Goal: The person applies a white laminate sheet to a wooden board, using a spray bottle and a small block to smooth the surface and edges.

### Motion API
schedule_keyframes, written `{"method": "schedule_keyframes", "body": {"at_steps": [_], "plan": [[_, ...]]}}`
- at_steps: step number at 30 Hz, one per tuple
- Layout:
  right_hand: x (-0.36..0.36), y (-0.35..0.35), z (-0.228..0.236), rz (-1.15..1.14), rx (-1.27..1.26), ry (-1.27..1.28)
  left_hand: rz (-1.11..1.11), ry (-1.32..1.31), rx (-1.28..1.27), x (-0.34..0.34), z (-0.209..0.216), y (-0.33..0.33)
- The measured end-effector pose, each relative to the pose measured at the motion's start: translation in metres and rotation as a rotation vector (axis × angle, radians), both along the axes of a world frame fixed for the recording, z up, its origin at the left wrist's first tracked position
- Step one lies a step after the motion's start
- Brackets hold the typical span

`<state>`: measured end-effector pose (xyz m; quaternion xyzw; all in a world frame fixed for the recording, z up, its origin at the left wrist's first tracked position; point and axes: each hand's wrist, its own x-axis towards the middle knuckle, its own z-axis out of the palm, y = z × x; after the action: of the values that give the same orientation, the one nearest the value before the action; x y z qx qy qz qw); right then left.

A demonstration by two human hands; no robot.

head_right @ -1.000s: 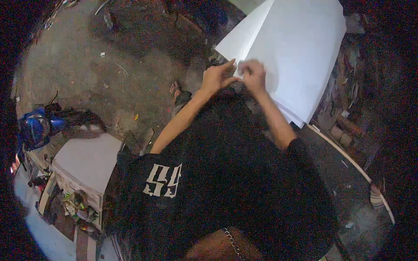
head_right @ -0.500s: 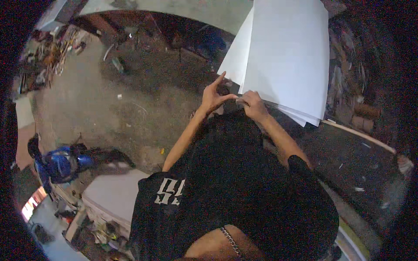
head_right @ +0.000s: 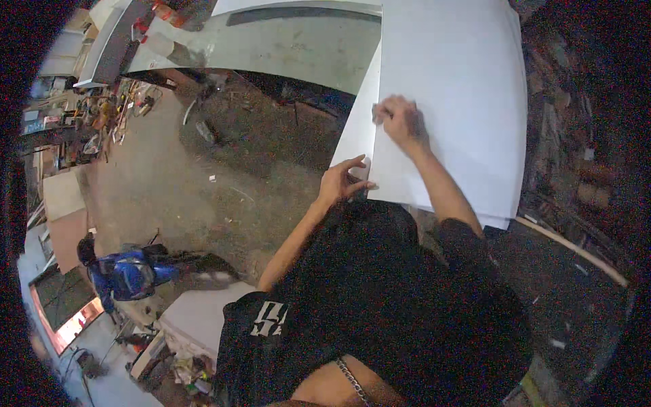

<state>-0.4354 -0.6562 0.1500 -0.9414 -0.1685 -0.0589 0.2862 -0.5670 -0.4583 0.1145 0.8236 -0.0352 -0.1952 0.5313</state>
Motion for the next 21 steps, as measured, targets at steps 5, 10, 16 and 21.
{"method": "schedule_keyframes", "body": {"at_steps": [5, 10, 16, 21], "plan": [[0.125, -0.012, -0.007, -0.033, 0.014, -0.024, -0.069, 0.155, 0.034, 0.022, 0.010, 0.003], [0.206, -0.030, -0.020, -0.085, 0.114, 0.020, -0.128, 0.244, 0.114, 0.041, 0.031, -0.008], [0.129, -0.025, -0.024, 0.011, 0.020, 0.058, -0.093, 0.316, 0.027, 0.038, 0.033, -0.004], [0.160, -0.020, 0.014, -0.104, -0.058, 0.028, -0.238, 0.304, 0.131, 0.056, 0.038, -0.008]]}}
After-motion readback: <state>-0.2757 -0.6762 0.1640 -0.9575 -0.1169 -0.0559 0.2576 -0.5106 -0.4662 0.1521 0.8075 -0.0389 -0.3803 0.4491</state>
